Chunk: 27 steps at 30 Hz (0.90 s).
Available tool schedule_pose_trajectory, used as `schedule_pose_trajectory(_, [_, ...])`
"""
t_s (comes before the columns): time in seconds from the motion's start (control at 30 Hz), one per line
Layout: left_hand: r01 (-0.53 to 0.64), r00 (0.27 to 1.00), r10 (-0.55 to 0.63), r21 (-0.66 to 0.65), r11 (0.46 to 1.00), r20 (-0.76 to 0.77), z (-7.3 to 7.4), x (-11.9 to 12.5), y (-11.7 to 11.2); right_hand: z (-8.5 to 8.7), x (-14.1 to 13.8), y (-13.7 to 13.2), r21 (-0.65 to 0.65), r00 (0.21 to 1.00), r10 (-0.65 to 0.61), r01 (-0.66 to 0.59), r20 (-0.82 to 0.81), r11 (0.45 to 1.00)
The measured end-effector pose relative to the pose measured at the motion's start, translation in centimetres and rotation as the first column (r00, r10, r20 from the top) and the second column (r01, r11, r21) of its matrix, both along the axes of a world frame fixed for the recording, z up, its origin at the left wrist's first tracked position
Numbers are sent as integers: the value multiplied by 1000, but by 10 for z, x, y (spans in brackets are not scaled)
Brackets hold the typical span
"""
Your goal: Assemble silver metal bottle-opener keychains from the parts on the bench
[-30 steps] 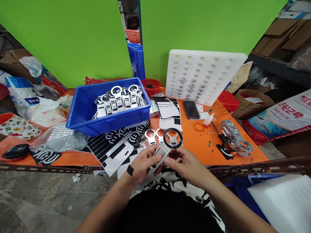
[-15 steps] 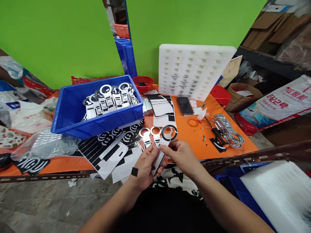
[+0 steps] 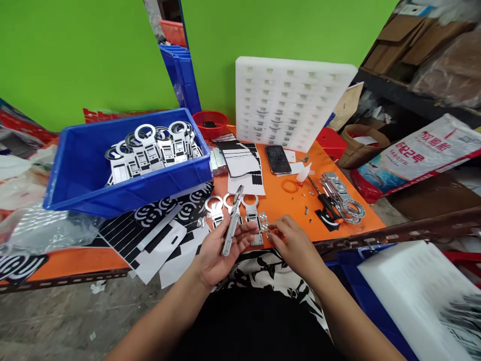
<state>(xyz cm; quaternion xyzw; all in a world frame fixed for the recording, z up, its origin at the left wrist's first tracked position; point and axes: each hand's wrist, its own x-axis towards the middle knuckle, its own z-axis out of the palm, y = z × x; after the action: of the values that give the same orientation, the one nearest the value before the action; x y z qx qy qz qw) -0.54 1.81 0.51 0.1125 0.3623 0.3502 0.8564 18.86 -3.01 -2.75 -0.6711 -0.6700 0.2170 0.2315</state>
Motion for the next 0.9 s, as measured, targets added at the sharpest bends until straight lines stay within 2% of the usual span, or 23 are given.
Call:
schedule_pose_trajectory(0.1, [52, 997, -50, -35, 998, 57, -3, 9, 0, -2, 3, -2, 5, 995, 36, -36, 93, 999])
schedule_pose_trajectory(0.2, [83, 994, -79, -50, 995, 71, -6, 19, 1, -1, 9, -2, -6, 990, 90, -90, 111, 996])
schedule_pose_trajectory(0.37, [73, 995, -78, -64, 995, -70, -1, 35, 8, 4, 15, 5, -32, 977, 164, -161, 134, 986])
schedule_pose_trajectory(0.6, [135, 984, -140, -51, 990, -107, 2, 38, 11, 12, 23, 27, -168, 961, 275, -268, 16, 949])
schedule_pose_trajectory(0.73, [150, 981, -156, -58, 987, -116, 1, 35, 11, 9, 28, 29, -149, 954, 298, -297, -16, 943])
schedule_pose_trajectory(0.9, [146, 983, -151, -55, 988, -107, 0, 35, 12, 6, 27, 23, -119, 966, 256, -259, -40, 959])
